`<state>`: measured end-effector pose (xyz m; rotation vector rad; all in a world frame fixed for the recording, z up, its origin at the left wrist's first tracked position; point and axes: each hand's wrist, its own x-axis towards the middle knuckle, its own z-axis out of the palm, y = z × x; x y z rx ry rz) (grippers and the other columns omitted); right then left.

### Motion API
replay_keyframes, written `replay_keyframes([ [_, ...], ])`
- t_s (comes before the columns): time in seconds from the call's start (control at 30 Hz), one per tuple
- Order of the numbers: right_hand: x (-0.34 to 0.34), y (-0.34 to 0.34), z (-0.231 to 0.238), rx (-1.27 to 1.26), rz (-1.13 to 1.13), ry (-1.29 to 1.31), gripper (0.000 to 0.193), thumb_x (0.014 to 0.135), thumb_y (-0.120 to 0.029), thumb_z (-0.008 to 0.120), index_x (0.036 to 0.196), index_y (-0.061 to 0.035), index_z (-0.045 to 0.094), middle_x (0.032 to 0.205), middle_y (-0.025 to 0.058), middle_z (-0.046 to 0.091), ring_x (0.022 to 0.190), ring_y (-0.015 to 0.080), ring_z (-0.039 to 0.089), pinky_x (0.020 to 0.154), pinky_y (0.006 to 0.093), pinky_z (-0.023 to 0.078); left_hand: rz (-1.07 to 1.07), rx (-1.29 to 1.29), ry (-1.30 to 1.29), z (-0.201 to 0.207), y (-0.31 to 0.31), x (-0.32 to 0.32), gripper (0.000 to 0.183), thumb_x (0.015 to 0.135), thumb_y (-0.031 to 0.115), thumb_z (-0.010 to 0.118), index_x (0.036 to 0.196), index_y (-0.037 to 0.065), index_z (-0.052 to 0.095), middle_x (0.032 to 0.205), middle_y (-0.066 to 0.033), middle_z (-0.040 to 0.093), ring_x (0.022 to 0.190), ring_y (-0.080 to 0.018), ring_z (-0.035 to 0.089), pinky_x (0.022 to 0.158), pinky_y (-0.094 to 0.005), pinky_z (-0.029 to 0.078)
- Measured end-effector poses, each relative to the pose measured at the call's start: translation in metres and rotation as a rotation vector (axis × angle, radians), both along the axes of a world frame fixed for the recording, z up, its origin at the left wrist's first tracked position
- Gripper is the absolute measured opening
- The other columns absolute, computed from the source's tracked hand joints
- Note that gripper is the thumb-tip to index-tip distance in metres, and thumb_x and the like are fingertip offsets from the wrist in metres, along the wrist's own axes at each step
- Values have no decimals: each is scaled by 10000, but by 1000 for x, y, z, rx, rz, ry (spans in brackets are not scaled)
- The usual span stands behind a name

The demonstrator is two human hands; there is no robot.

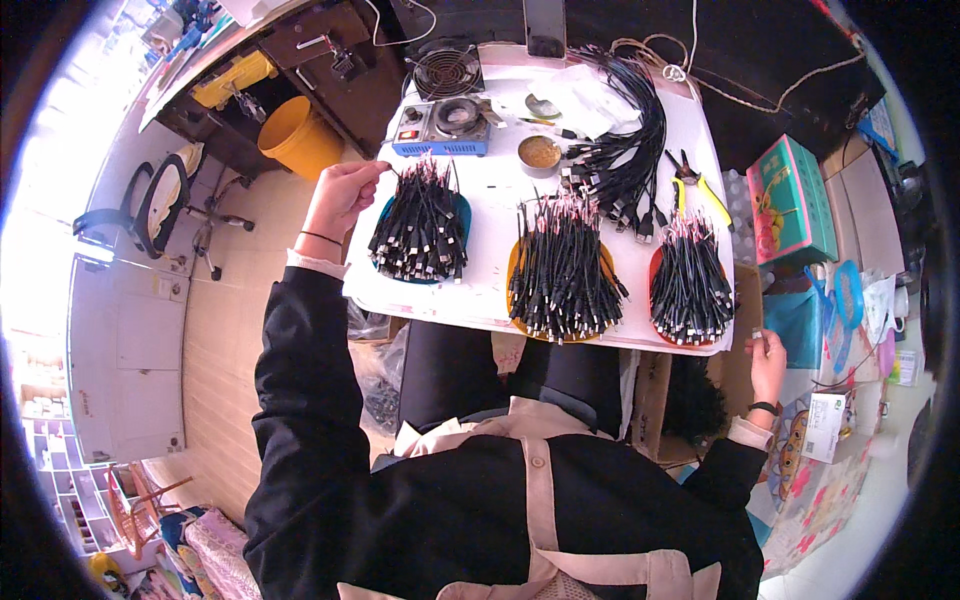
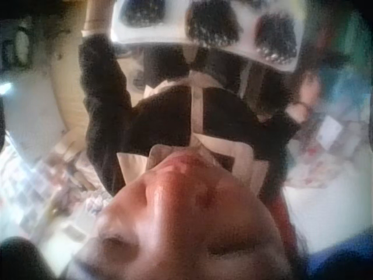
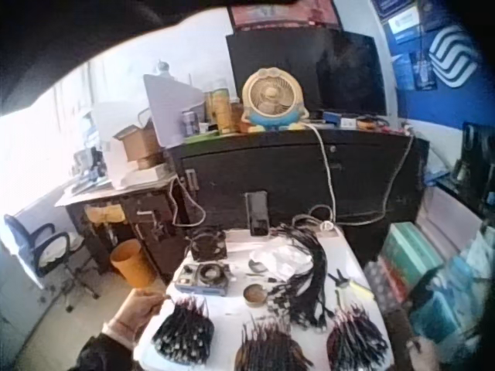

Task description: The person unpacks bundles of black wires from a cardboard box and places them on a table. They then pick individual wires and attach small white plastic connectors to the ends, placing the finished units into a blue tray.

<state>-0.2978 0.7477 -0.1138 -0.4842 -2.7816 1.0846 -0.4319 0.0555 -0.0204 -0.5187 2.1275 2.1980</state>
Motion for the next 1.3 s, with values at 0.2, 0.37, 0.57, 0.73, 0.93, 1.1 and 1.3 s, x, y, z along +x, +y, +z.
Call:
replay_keyframes([
  [0.2,-5,-22,3,117,119,50,184,916,-71,522,1048,40,584,831,127,676,722,181,652,689,306,498,-14,94,43,-7,6,2,179,860,84,675,962,-62,666,679,25,523,523,-46,412,450,-183,314],
  [0.37,3,-35,11,-85,107,52,172,903,-63,540,1040,29,590,833,137,672,728,186,652,685,317,497,65,39,140,-2,9,-2,175,835,87,697,945,-47,671,652,31,534,497,-50,408,453,-188,311],
  [0.57,9,-34,24,65,89,39,154,908,-69,547,1029,16,591,827,142,669,727,200,657,679,314,496,133,-208,427,22,-1,-7,197,822,132,731,965,1,701,769,33,633,619,-25,454,544,-172,352],
  [0.73,9,-47,35,145,120,62,150,909,-87,558,1025,3,592,836,141,669,740,210,658,678,323,496,134,-316,618,26,3,-7,163,850,104,698,973,-5,694,879,-29,683,768,-59,582,694,-181,461],
  [0.93,5,-68,55,153,112,105,151,911,-84,557,1034,-4,593,831,134,665,733,192,650,681,314,497,260,-75,841,32,26,4,127,910,77,610,1015,6,620,979,-102,686,874,-137,630,822,-251,495],
  [1.1,12,-110,112,-150,103,182,175,909,-12,512,1062,12,592,866,85,666,756,138,630,695,265,510,393,120,978,79,51,43,109,970,91,500,1050,19,516,784,-62,601,686,-101,560,658,-217,480],
  [1.3,-29,-225,131,-527,538,85,171,927,-126,583,1021,16,600,791,27,634,654,70,552,598,214,456,-2,336,489,84,123,131,132,987,172,472,971,53,527,682,54,356,561,-35,278,472,-190,200],
])
